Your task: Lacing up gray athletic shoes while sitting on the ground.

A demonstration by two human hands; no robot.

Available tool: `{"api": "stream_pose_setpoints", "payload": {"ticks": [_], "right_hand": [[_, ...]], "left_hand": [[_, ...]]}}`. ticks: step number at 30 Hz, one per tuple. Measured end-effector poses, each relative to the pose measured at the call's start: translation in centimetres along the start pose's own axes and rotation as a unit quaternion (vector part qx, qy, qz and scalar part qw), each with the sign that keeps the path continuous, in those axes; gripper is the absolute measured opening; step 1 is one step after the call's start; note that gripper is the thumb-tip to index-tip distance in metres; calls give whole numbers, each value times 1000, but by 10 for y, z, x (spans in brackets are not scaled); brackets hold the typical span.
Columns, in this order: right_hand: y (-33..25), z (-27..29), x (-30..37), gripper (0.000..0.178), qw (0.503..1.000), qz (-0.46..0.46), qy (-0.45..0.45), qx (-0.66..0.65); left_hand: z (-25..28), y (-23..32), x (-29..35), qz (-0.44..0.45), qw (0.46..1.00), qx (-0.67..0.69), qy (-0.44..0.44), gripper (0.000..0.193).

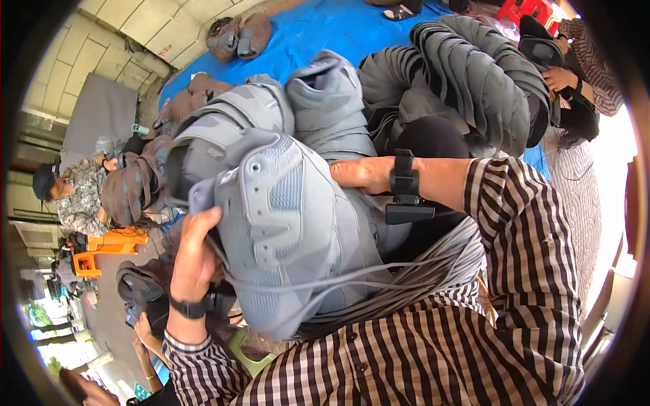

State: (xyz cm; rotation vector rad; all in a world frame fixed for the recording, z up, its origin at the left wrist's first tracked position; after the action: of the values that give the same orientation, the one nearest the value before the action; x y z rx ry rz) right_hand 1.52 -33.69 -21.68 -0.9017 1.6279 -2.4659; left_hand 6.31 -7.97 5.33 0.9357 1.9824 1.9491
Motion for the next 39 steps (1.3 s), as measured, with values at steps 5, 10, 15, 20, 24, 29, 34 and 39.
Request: {"api": "stream_pose_setpoints", "payload": {"ticks": [5,10,15,20,24,29,34,39], "right_hand": [[44,17,-121,52,983,116,-33,137],[55,47,-121,40,953,150,86,247],[-116,80,19,24,820,-56,261,505],[-122,91,79,40,988,-106,-16,113],[-90,23,99,50,998,-21,-41,49],[-102,23,104,48,995,-32,-43,82],[-128,91,120,25,948,-34,188,256],[-166,97,139,46,933,79,350,10]], "left_hand": [[-24,-4,16,-21,999,-44,20,38],[-13,-47,-55,29,998,-50,-25,35],[-8,-48,-51,35,998,-17,-43,33],[-20,-46,-51,-135,977,-67,-151,39],[-30,-46,-60,-86,984,-74,-138,41],[-13,-72,-70,-68,988,-136,-40,48],[-31,-71,-76,-68,985,-149,-50,54],[-35,-76,-76,-110,971,-211,-35,65]]}}
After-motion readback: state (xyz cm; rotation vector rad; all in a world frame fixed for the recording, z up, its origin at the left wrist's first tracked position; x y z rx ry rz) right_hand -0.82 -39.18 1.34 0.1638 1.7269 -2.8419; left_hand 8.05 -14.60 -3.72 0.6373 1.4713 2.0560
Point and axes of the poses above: each hand's wrist, its own x-axis away from the middle knuckle, its own z-axis out of the back of the hand, y = z × x, the point moved 3 cm from there along -x, towards the middle knuckle, and after that the axes turned 8 degrees about x, right-handed, at the moved point
